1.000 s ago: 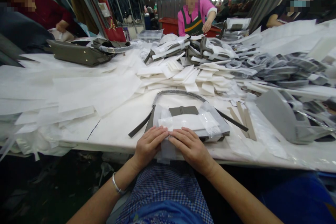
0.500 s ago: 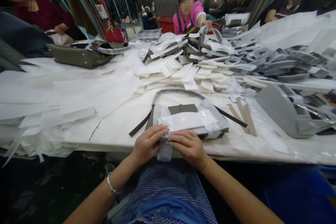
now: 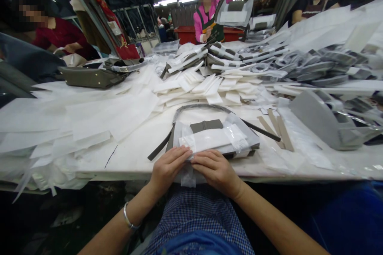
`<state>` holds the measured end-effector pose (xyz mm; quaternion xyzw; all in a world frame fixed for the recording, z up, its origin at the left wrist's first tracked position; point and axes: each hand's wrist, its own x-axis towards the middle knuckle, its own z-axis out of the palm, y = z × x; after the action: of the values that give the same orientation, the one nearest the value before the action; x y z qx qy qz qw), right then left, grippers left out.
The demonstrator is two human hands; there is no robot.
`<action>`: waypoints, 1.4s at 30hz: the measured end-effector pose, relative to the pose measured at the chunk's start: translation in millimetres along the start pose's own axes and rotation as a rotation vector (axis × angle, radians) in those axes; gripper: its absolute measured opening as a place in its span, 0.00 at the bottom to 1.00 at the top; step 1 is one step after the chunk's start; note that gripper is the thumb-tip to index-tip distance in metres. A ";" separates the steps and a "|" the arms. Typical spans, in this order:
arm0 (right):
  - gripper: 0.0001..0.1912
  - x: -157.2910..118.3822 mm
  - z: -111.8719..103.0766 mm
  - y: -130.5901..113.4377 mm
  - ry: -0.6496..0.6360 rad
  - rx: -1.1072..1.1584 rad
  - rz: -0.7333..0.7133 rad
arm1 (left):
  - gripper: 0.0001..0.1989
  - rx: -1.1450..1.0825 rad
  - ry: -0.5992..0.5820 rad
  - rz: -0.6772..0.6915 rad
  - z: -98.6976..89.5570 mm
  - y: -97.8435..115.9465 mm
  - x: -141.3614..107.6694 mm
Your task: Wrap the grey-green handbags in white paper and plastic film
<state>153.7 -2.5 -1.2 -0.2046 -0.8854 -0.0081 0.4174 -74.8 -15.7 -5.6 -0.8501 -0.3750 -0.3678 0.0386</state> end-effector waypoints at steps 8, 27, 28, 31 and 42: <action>0.22 21.4 -2.3 5.5 -0.203 -0.239 0.114 | 0.21 0.052 0.010 0.033 1.5 0.1 -3.4; 0.25 -16.0 -5.9 -14.3 -0.198 -0.196 -0.010 | 0.16 0.128 -0.019 0.004 3.2 5.8 -4.7; 0.25 -22.6 -6.7 -18.5 -0.206 -0.174 -0.054 | 0.16 0.122 -0.024 0.001 3.0 5.9 -4.8; 0.20 -35.5 -1.9 -24.9 -0.258 -0.139 -0.111 | 0.15 0.110 -0.040 -0.014 2.5 6.4 -4.1; 0.13 -12.6 22.1 -24.6 -0.048 -0.101 -0.077 | 0.22 0.106 -0.035 -0.017 2.7 5.7 -4.8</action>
<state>135.5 -25.5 -21.1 -0.1912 -0.9008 -0.0637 0.3847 -71.6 -21.8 -9.5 -0.8500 -0.4018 -0.3327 0.0736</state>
